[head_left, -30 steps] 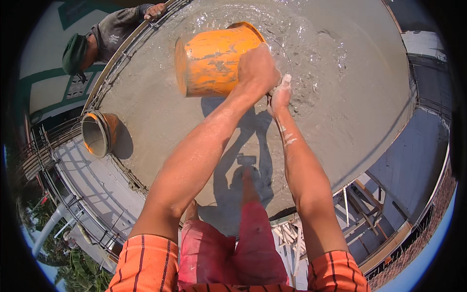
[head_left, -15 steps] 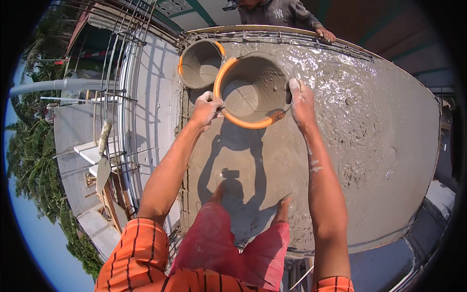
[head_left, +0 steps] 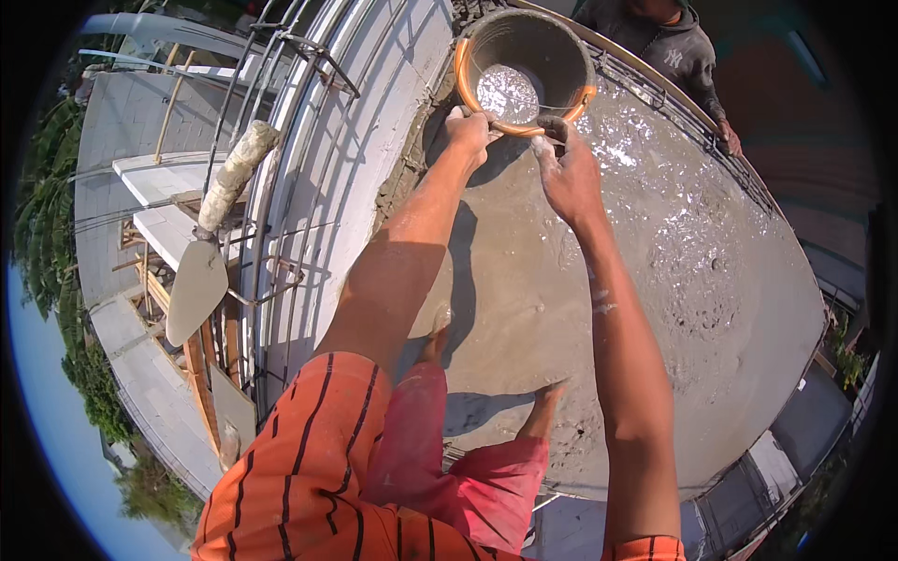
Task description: The person levels wet concrete on a roof platform by hand and using a wooden float, receiving and pouring out buckets of concrete provided by another worker.
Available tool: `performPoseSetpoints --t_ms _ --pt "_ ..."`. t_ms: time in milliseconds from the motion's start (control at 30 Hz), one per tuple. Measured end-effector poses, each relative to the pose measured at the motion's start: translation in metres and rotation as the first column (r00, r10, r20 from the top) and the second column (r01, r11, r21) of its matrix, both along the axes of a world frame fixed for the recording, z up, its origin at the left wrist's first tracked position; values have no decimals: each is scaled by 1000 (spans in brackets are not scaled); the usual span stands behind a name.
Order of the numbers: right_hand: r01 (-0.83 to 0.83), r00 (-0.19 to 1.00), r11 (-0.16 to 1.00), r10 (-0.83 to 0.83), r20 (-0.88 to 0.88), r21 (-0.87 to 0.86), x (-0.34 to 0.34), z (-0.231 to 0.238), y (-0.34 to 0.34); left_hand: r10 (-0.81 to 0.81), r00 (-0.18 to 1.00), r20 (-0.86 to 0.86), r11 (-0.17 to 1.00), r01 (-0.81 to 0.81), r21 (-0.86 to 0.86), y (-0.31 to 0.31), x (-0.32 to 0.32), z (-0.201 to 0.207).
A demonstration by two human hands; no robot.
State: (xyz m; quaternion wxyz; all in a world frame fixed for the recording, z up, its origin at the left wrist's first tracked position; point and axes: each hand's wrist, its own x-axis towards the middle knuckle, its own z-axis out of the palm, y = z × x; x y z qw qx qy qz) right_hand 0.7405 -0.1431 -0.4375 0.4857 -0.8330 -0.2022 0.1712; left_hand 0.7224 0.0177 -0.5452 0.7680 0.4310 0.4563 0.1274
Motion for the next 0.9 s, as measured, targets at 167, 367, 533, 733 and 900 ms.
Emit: performPoseSetpoints --t_ms 167,367,533,733,900 --pt "-70 996 985 59 -68 -160 -39 -17 -1 -100 974 -203 991 79 -109 18 -16 4" --pt "22 946 976 -91 -313 -216 -95 -13 -41 -504 775 -381 702 625 341 -9 -132 61" --pt "-48 944 945 -63 -325 -322 -178 -13 -117 -434 698 -570 230 698 678 -22 -270 173" --pt "23 789 915 -264 -554 -403 -228 -18 -291 -152 644 -750 153 765 626 -32 -374 280" --pt "16 712 808 -423 -561 -589 -209 15 -408 -78 569 -818 605 679 415 -97 -515 279"
